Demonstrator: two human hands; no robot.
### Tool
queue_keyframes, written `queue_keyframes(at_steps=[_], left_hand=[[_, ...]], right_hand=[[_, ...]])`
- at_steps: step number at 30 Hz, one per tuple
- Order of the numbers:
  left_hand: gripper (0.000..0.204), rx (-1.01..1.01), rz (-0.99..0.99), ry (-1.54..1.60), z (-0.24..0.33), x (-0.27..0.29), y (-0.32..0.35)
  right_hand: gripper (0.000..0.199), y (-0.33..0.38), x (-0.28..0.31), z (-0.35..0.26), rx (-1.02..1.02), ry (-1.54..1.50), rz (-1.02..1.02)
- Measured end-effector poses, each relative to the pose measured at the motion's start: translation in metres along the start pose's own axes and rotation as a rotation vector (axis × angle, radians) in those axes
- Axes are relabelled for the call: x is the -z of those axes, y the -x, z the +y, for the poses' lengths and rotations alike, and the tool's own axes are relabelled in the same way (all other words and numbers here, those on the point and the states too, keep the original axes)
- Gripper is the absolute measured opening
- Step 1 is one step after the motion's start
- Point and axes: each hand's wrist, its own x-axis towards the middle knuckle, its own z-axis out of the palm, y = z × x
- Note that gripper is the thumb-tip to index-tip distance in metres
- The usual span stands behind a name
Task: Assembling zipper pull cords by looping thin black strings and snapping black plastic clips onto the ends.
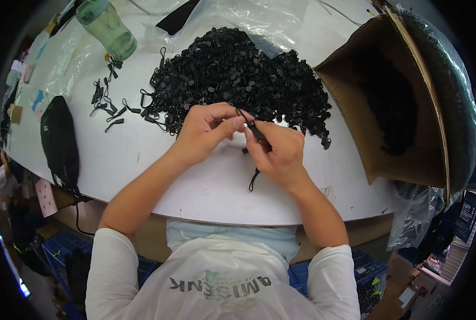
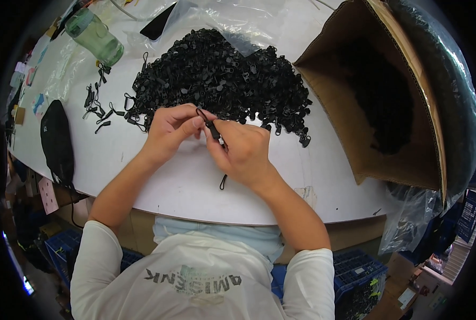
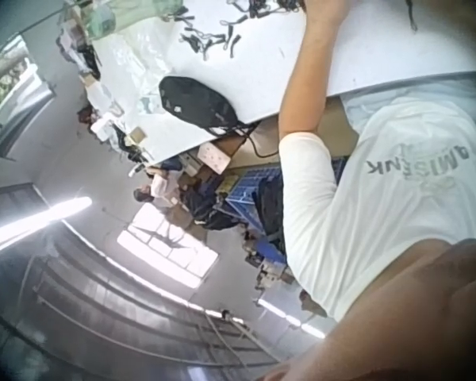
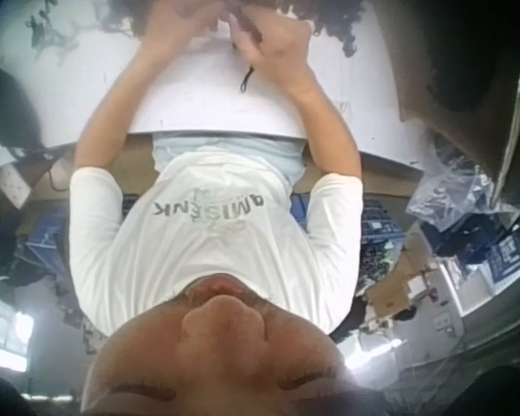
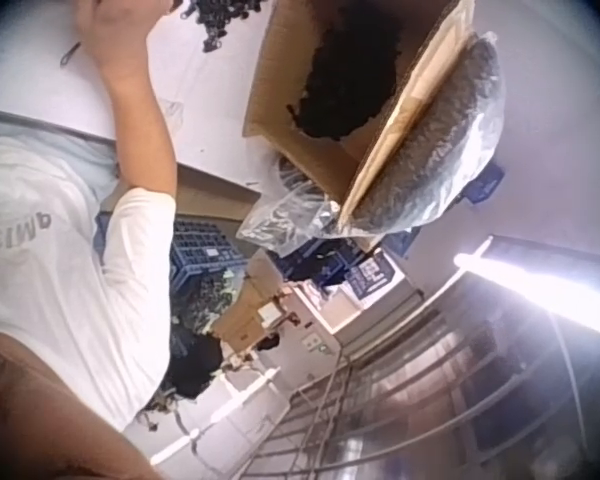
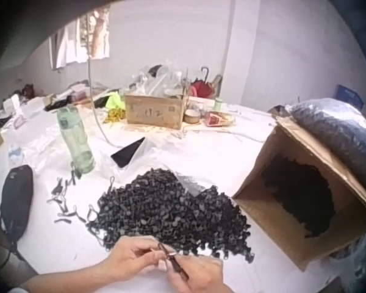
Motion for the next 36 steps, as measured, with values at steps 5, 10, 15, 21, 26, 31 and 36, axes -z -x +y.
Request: queue_keyframes(at_steps=[5, 10, 15, 21, 26, 31, 36], left_hand=[[0.017, -0.131, -0.024, -0.028, -0.001, 0.002, 0.002], [0.015, -0.145, -0.01, -0.131, -0.003, 0.004, 0.001], [0.01, -0.121, -0.133, -0.365, -0.005, 0.011, 0.0], [0.019, -0.464, -0.24, -0.863, 0.0, 0.016, -0.001], [0.02, -0.478, -0.212, -0.881, -0.004, 0.015, -0.002], [0.024, -0.485, -0.159, -0.862, 0.0, 0.015, -0.002], [0.035, -0.562, -0.182, -0.879, -0.001, 0.011, 0.002]], right_hand=[[0.008, 0.003, -0.003, 0.003, -0.004, -0.049, -0.077], [0.01, 0.002, -0.003, 0.001, 0.085, 0.001, -0.106], [0.012, 0.006, -0.004, 0.0, 0.108, 0.053, -0.128], [0.011, 0.006, -0.001, 0.0, 0.005, 0.043, -0.161], [0.011, 0.005, -0.001, 0.006, -0.131, 0.197, -0.476], [0.012, 0.001, 0.0, 0.009, -0.138, 0.21, -0.494], [0.014, 0.001, 0.001, 0.004, -0.145, 0.286, -0.494]])
